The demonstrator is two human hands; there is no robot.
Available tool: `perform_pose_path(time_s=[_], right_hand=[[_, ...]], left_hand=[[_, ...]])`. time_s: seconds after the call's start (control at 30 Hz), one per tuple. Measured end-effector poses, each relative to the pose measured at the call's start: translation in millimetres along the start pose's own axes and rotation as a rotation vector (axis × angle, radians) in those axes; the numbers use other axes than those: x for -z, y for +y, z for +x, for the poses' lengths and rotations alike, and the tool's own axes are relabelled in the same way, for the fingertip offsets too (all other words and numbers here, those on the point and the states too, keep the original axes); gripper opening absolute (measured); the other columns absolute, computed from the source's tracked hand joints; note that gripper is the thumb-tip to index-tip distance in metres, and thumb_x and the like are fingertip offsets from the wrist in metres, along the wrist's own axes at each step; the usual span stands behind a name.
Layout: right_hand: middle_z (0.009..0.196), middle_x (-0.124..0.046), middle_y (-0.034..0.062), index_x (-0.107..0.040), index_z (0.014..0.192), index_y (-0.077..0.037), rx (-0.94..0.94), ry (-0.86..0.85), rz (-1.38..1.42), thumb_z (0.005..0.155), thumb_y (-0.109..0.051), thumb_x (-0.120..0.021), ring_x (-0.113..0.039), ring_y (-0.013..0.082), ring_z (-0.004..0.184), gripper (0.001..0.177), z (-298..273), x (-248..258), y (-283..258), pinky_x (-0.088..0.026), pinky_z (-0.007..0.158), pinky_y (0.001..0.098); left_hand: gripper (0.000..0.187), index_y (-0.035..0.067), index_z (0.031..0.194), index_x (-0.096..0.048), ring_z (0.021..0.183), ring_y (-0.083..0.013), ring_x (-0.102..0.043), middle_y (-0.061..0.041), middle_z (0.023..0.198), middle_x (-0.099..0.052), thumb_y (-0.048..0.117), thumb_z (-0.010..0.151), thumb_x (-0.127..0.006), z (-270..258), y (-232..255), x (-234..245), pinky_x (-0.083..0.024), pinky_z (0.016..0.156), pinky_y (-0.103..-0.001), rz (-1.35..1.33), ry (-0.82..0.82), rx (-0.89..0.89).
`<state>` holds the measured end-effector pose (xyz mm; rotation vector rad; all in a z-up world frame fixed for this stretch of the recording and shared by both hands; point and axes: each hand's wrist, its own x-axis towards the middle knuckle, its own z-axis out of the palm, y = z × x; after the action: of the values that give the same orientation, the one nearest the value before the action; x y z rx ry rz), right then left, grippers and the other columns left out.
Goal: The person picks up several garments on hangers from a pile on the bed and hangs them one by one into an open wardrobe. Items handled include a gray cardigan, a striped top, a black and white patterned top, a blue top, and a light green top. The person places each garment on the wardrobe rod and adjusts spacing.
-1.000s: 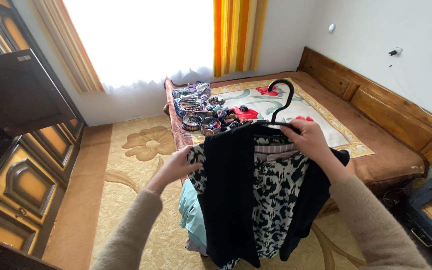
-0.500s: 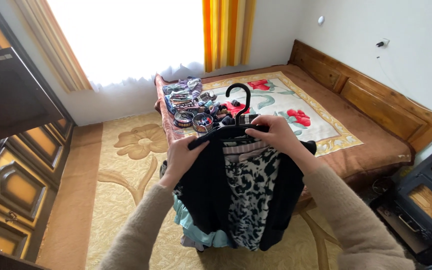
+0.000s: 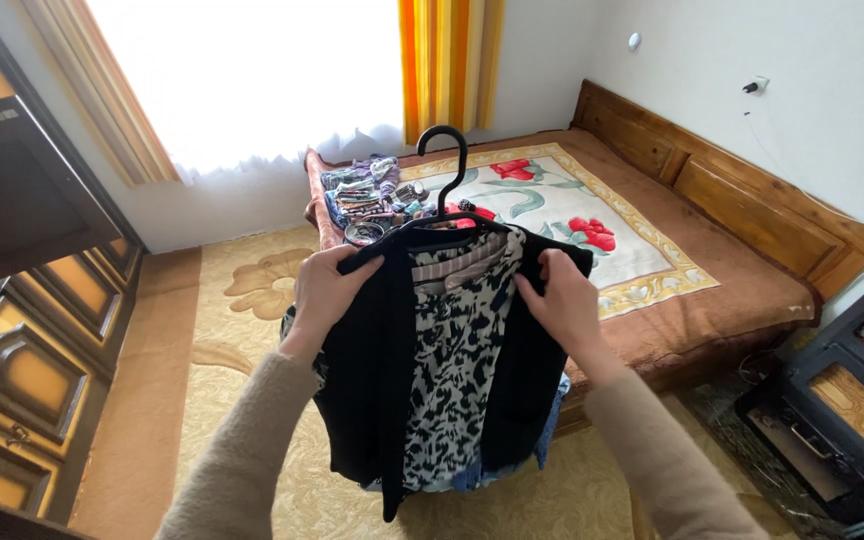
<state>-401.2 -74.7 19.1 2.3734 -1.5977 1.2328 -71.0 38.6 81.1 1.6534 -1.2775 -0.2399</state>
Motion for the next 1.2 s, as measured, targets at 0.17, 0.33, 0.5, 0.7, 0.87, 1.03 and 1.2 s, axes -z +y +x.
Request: perform_pose_path(time_s=[0.17,0.33,0.5,0.7,0.87,1.03,1.2], right_hand=[[0.098,-0.058,0.0085,-0.050,0.119,-0.012,-0.002,0.172,-0.094,0.084,-0.037,-0.070,-0.070,0.0344,0.083,0.048,15,-31,-7,-0.059,0.071,0.0477],[0.096,-0.055,0.0048,-0.054,0.110,-0.016,0.020,0.233,-0.162,0.085,-0.032,-0.062,-0.069,0.0342,0.079,0.031,29,-53,16,-0.059,0.068,0.0470],[0.084,-0.068,0.0130,-0.063,0.107,-0.011,0.232,0.387,0.004,0.093,-0.015,-0.060,-0.071,0.0351,0.084,0.014,68,-47,31,-0.056,0.072,0.0448],[0.081,-0.071,0.0199,-0.067,0.101,-0.012,0.135,0.249,0.322,0.090,-0.022,-0.063,-0.069,0.0458,0.083,0.015,81,-38,-46,-0.053,0.070,0.0561],[0.082,-0.074,0.0019,-0.069,0.101,-0.027,0.054,-0.176,0.205,0.082,-0.046,-0.068,-0.073,0.0329,0.090,0.028,47,-20,-100,-0.056,0.080,0.0485],[0.082,-0.068,0.0073,-0.067,0.105,-0.017,0.241,-0.239,0.283,0.086,-0.037,-0.074,-0.070,0.0336,0.091,0.029,46,-26,-71,-0.055,0.083,0.0456],[0.113,-0.062,0.0111,-0.059,0.130,-0.017,0.420,-0.222,0.345,0.086,-0.031,-0.078,-0.062,0.0366,0.111,0.051,50,-24,-57,-0.048,0.100,0.0493]], left_hand=[[0.024,0.027,0.080,-0.078,0.061,-0.0192,-0.063,-0.005,0.060,-0.063,0.048,0.072,-0.087,0,-2,4,-0.045,0.054,-0.027,-0.031,-0.002,0.007],[0.025,0.026,0.078,-0.077,0.060,-0.0154,-0.061,-0.004,0.059,-0.062,0.048,0.073,-0.087,-1,-21,9,-0.042,0.052,-0.025,-0.043,0.007,0.053],[0.029,0.023,0.087,-0.081,0.068,-0.0230,-0.068,-0.010,0.069,-0.070,0.049,0.074,-0.086,-7,-22,12,-0.049,0.058,-0.031,-0.059,-0.057,0.074],[0.028,0.028,0.098,-0.082,0.079,-0.0247,-0.073,-0.008,0.080,-0.075,0.047,0.078,-0.083,-11,-19,2,-0.052,0.063,-0.032,-0.060,-0.092,0.060],[0.028,0.028,0.100,-0.082,0.079,-0.0164,-0.068,-0.004,0.080,-0.074,0.045,0.078,-0.084,-16,-23,5,-0.051,0.065,-0.028,-0.157,-0.104,0.077],[0.026,0.026,0.091,-0.082,0.066,-0.0095,-0.059,0.001,0.067,-0.066,0.046,0.075,-0.087,-12,-28,25,-0.045,0.056,-0.022,-0.156,-0.086,0.100],[0.023,0.026,0.084,-0.081,0.061,-0.0079,-0.057,0.004,0.063,-0.064,0.044,0.073,-0.089,-5,-41,30,-0.041,0.053,-0.018,-0.184,-0.100,0.115]])
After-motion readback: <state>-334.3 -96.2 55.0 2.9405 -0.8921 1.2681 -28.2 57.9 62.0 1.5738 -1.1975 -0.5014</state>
